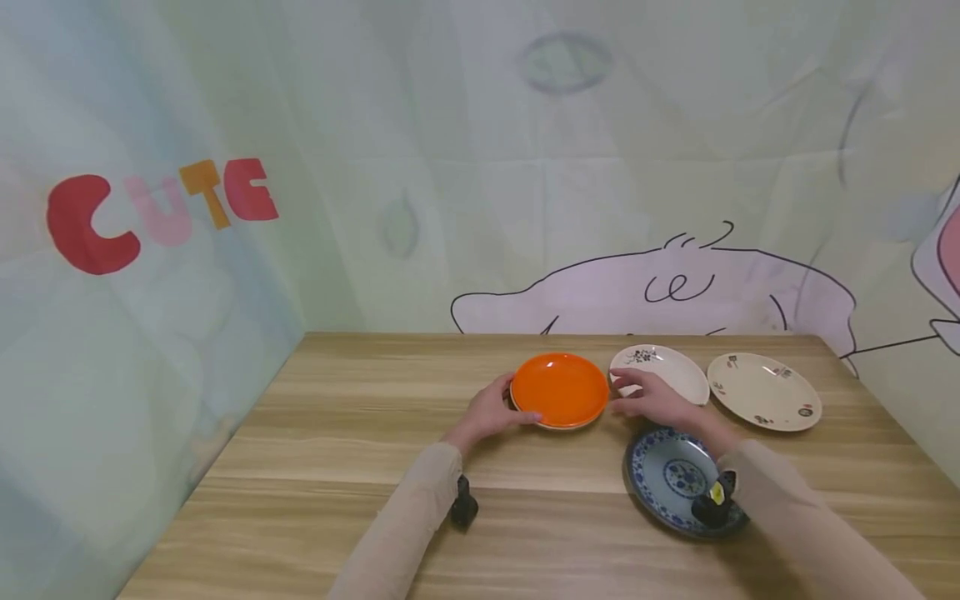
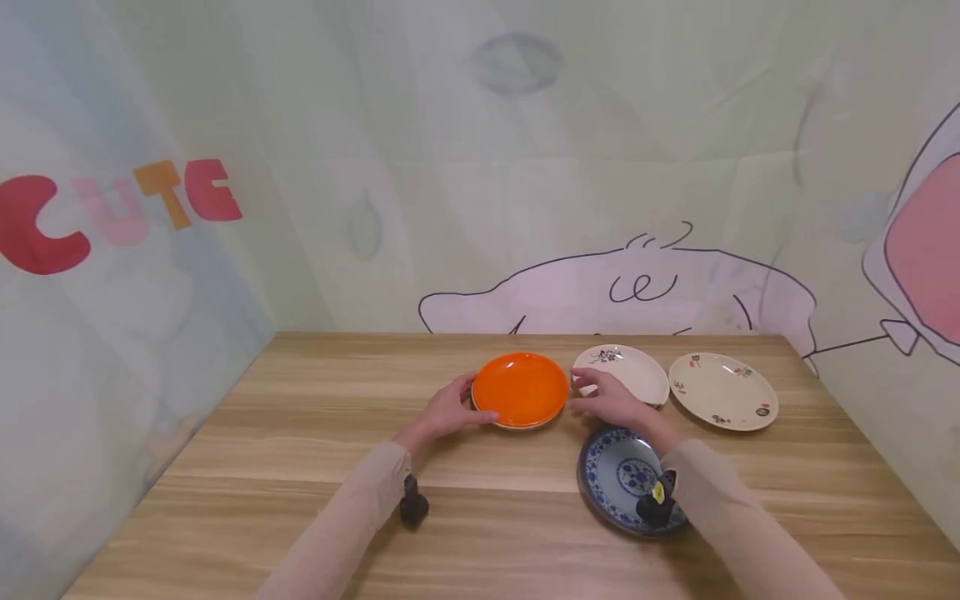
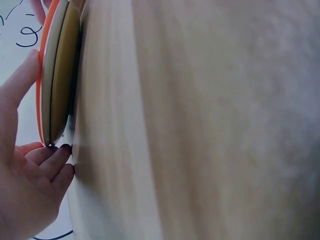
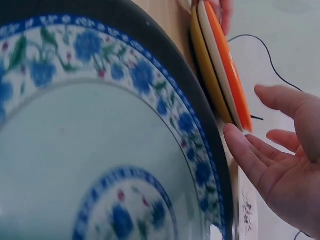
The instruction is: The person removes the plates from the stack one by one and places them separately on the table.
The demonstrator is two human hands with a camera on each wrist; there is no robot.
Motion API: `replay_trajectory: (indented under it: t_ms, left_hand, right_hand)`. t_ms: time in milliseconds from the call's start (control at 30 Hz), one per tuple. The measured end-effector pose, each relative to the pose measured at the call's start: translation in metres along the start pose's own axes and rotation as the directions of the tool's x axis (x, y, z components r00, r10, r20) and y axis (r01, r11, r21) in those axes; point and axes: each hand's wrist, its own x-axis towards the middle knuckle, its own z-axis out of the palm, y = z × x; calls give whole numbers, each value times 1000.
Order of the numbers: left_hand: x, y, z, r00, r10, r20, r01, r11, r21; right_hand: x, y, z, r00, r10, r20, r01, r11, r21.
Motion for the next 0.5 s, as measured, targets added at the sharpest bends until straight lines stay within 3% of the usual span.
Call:
replay_trajectory:
  t_ms: [200,500]
  left_hand:
    - [3,-1,-4,1000,10,14,-10,1000,-1]
    - [8,2,-11,998,42,42,-43,999,24]
  right_hand:
    - [6,-2,10,999,23,30,-26,992,120]
    - [12,2,13,994,88,63,-98,981,166]
